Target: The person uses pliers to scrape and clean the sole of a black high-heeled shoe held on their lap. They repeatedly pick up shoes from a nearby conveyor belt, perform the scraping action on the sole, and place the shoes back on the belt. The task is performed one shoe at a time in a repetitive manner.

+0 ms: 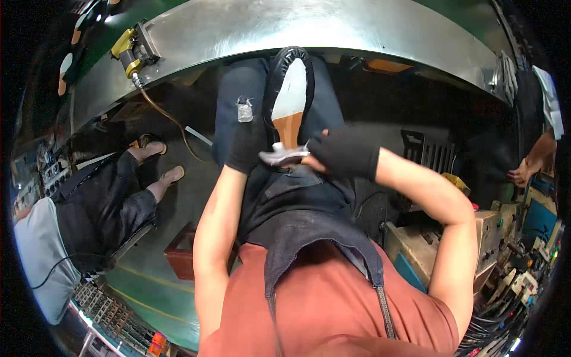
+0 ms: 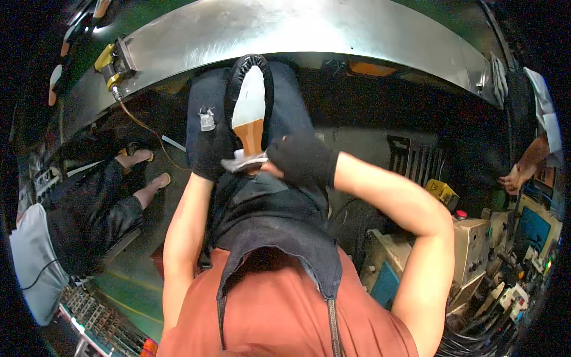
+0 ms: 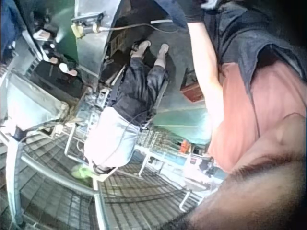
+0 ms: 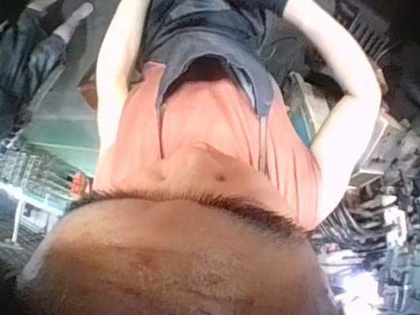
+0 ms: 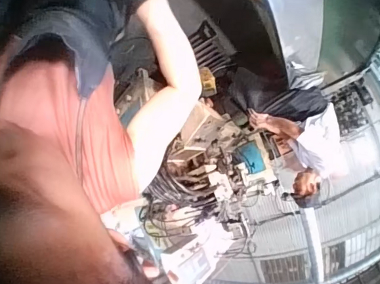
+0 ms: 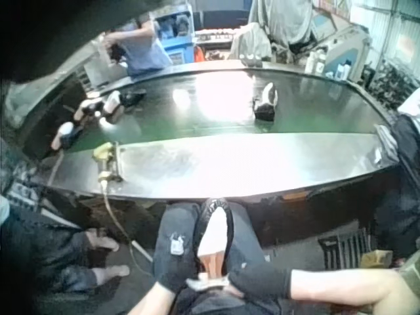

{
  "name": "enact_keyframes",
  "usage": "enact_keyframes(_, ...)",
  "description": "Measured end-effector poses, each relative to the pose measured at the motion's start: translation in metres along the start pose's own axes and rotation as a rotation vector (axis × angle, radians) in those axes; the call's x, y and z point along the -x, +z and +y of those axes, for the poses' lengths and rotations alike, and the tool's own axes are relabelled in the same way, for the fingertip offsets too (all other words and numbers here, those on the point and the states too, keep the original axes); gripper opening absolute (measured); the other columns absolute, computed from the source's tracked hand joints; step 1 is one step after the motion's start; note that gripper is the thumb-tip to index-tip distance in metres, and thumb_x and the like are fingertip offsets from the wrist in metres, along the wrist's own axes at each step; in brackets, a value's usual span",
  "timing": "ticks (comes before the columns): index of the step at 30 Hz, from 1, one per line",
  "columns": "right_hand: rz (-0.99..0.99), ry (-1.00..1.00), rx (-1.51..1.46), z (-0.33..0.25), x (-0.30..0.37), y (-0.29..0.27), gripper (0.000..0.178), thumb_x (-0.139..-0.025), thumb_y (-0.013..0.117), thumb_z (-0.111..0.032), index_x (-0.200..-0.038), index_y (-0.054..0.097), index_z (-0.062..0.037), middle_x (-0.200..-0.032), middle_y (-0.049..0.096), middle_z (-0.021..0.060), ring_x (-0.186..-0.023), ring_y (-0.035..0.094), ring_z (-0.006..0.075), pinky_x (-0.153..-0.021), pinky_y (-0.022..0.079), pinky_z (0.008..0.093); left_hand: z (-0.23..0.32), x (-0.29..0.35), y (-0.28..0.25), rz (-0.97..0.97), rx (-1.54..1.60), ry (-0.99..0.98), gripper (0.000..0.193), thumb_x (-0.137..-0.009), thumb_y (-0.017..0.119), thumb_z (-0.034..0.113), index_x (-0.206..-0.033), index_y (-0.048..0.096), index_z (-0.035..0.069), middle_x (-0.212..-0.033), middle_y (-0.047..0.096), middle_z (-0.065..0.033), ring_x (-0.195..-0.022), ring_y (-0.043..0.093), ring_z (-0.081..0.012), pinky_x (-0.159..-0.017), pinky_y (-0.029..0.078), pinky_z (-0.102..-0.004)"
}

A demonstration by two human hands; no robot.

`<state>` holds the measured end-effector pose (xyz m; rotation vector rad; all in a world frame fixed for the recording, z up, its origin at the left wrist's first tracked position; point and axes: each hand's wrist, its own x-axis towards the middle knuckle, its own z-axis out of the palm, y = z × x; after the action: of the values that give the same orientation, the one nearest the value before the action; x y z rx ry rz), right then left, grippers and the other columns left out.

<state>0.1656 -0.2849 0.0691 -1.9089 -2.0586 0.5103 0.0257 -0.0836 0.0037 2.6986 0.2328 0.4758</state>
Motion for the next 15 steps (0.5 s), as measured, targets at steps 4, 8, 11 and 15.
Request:
enact_keyframes(4,0.106,-0.214,-0.210,-0.007,0.003,-0.003,0.031,-0.089,0.060,-0.039,-0.085,0.061,-0.0079,-0.076,0.060,0.0143,-0.069,0.062,0.0332,-0.064,0.051,0.0418,-0.004,-0.004,0.007,0.062,0.013,0.064,0.059,-0.079,0.061,0.003,-0.135,0.043,-0.002,-0.123,0.052,-0.0290,-0.116,0.050,-0.0431,-0.101,0.040,-0.0444)
enact_keyframes(8,-0.228,0.399,-0.555,0.031,0.015,-0.038,0.039,-0.097,0.052,-0.040,-0.091,0.063,-0.0026,-0.075,0.061,0.0177,-0.071,0.061,0.0301,-0.067,0.048,0.0400,0.028,-0.025,-0.021,-0.241,0.698,-0.440,0.043,-0.099,0.041,0.027,-0.133,0.047,0.001,-0.123,0.057,-0.0141,-0.111,0.054,-0.0240,-0.098,0.042,-0.0343)
enact_keyframes(11,-0.295,0.586,-0.742,0.036,0.015,-0.062,0.045,-0.098,0.050,-0.041,-0.088,0.064,0.0004,-0.068,0.056,0.0073,-0.066,0.052,0.0147,-0.064,0.045,0.0336,0.032,-0.040,-0.006,-0.196,1.483,-0.807,0.054,-0.106,0.023,0.042,-0.133,0.048,0.003,-0.124,0.057,-0.0066,-0.108,0.054,-0.0134,-0.096,0.043,-0.0297)
enact_keyframes(15,-0.457,0.642,-1.033,0.049,-0.004,-0.073,0.049,-0.098,0.051,-0.043,-0.096,0.066,0.0030,-0.073,0.056,-0.0023,-0.065,0.049,0.0084,-0.063,0.044,0.0274,0.029,-0.030,0.008,-0.308,1.552,-0.857,0.068,-0.101,0.026,0.056,-0.125,0.055,-0.001,-0.110,0.065,-0.0143,-0.091,0.064,-0.0244,-0.089,0.049,-0.0370)
